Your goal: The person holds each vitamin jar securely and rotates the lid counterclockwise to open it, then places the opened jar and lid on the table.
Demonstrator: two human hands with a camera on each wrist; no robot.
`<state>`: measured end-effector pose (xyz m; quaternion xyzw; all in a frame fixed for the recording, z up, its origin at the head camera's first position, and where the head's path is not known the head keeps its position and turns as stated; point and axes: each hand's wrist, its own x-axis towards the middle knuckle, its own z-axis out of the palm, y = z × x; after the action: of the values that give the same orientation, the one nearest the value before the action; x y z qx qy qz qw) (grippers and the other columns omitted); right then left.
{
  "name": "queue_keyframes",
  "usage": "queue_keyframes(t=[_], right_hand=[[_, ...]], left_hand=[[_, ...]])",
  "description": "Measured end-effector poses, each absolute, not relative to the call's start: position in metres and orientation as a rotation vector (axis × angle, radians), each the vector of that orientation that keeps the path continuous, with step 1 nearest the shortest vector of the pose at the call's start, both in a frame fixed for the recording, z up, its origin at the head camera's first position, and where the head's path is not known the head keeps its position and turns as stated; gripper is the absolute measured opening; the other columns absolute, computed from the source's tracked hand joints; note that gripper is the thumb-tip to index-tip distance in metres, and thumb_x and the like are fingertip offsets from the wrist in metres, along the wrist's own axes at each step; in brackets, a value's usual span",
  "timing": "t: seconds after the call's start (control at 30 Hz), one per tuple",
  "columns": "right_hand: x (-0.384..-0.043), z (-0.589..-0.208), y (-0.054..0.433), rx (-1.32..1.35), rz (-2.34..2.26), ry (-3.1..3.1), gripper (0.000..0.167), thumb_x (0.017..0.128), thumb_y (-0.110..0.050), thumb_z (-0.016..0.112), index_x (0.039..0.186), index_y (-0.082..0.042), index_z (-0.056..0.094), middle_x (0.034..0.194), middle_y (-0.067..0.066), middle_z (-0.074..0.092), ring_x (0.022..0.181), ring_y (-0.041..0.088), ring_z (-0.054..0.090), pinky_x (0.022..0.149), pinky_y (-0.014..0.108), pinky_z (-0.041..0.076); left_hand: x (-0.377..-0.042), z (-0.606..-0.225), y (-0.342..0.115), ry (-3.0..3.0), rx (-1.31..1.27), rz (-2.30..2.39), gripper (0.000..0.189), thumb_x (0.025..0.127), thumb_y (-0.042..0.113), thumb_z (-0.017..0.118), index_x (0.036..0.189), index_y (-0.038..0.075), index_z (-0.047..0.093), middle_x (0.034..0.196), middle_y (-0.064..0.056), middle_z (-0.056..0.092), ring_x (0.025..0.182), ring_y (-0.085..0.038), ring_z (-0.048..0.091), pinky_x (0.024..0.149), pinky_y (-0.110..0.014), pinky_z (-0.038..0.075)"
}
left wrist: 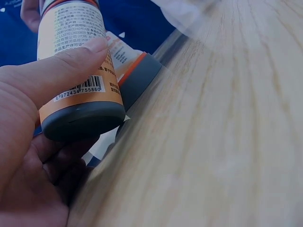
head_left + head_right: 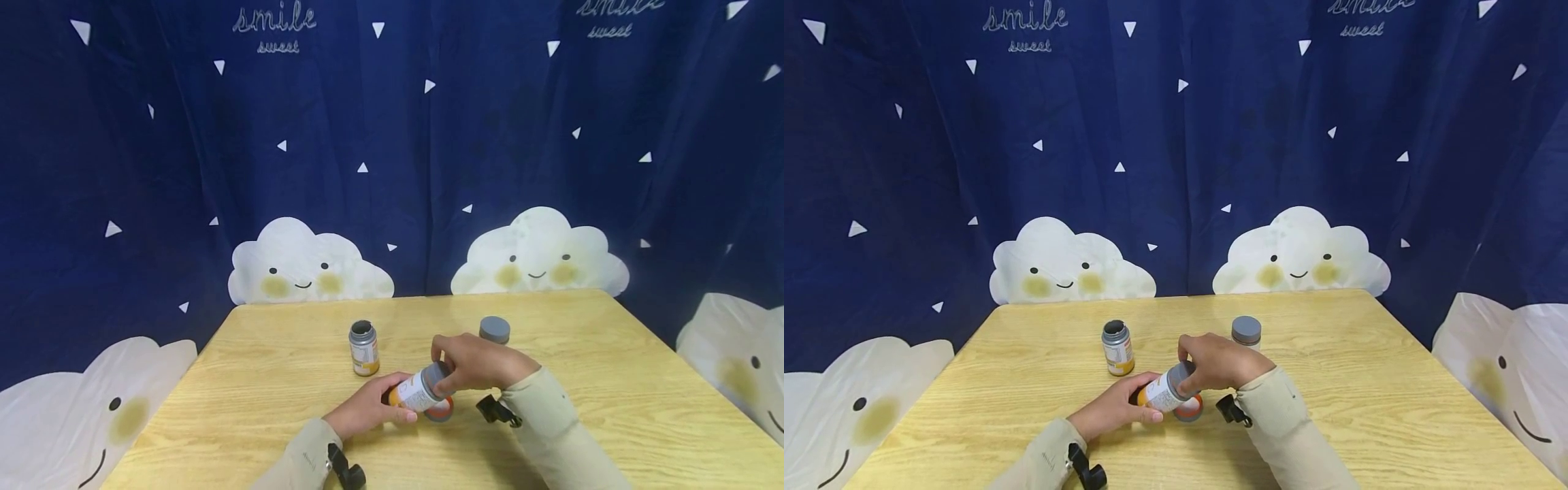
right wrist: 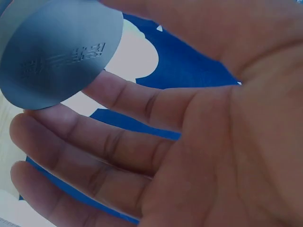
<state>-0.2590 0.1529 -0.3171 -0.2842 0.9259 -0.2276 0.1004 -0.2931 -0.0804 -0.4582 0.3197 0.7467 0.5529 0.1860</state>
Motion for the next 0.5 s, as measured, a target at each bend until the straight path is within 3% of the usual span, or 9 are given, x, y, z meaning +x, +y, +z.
queue_keyframes(t=[0.2, 0.5], right_hand=[[-0.2586, -0.3172, 0.1518, -0.825, -0.665, 2.742, 0.036, 0.077, -0.021, 0.080, 0.100, -0.012, 0.055, 0.077, 0.000, 0.059, 0.068, 0.014, 0.055, 0.061, 0.032, 0.047], [-0.2599, -0.3174, 0.1536, -0.795, -0.634, 2.793, 0.038, 0.088, -0.044, 0.068, 0.100, -0.010, 0.055, 0.074, -0.002, 0.060, 0.062, 0.012, 0.055, 0.056, 0.031, 0.046]], left_hand=[[-0.2926, -0.4580, -0.0804, 2.097, 0.915, 1.567, 0.046, 0.088, 0.022, 0.072, 0.131, 0.026, 0.056, 0.118, 0.001, 0.060, 0.103, -0.018, 0.057, 0.087, -0.031, 0.047], [-0.2936, -0.4556, -0.0800, 2.068, 0.928, 1.580, 0.045, 0.089, 0.021, 0.071, 0.131, 0.026, 0.055, 0.120, 0.000, 0.059, 0.103, -0.019, 0.057, 0.086, -0.032, 0.047]])
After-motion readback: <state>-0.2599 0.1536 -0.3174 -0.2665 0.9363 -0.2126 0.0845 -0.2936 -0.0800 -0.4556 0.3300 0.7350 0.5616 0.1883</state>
